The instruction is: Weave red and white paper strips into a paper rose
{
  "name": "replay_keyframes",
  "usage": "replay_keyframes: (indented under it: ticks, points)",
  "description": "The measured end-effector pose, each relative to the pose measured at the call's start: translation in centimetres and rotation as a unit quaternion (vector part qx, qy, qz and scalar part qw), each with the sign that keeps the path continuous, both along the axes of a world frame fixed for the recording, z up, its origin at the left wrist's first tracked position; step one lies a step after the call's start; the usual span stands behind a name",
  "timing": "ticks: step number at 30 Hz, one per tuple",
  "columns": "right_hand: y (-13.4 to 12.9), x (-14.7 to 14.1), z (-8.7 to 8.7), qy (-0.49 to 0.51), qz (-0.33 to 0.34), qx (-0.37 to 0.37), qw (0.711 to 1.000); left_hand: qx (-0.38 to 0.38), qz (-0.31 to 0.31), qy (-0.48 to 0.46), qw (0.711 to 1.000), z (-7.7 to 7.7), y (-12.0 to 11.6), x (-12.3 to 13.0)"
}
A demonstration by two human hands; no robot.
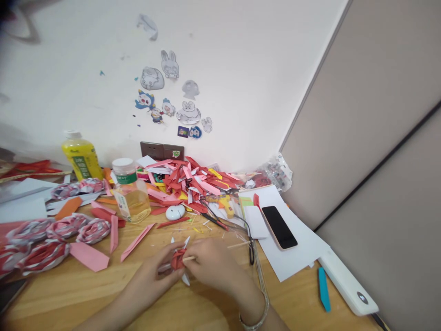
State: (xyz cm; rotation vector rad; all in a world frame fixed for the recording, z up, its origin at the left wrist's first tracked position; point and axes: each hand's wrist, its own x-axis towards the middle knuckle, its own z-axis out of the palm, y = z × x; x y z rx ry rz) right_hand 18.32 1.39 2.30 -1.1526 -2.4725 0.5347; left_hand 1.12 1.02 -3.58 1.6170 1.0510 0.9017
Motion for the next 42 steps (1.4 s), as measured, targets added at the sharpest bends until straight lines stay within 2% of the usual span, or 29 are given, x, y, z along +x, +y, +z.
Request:
replay_keyframes:
  ticks: [15,22,25,32,42]
  points:
    - [0.8,-0.1,-0.9,0.052,-0.004,-0.079,0.996,-0.004,0.005,-0.028,1.0,0.2,0.0,0.1]
    - [2.3,-0.1,0.1,0.058,0.047,-0.097,0.992,-0.007,0.02,-0.03,0.999,0.2,0.2,-0.1]
    - [2.7,-0.3,0.4,0.044,0.043,-0.104,0.993,-0.006,0.036,-0.037,0.999,0.5,0.2,-0.1]
    - [3.1,-0.5,0.0,0.013,0.023,-0.078,0.997,-0.019,0.048,-0.061,0.997,0.6,0.4,-0.1]
    - [3.0,-0.7,0.3,-0.019,0.026,-0.043,0.999,-0.018,0.04,-0.042,0.998,0.2,0.4,-0.2]
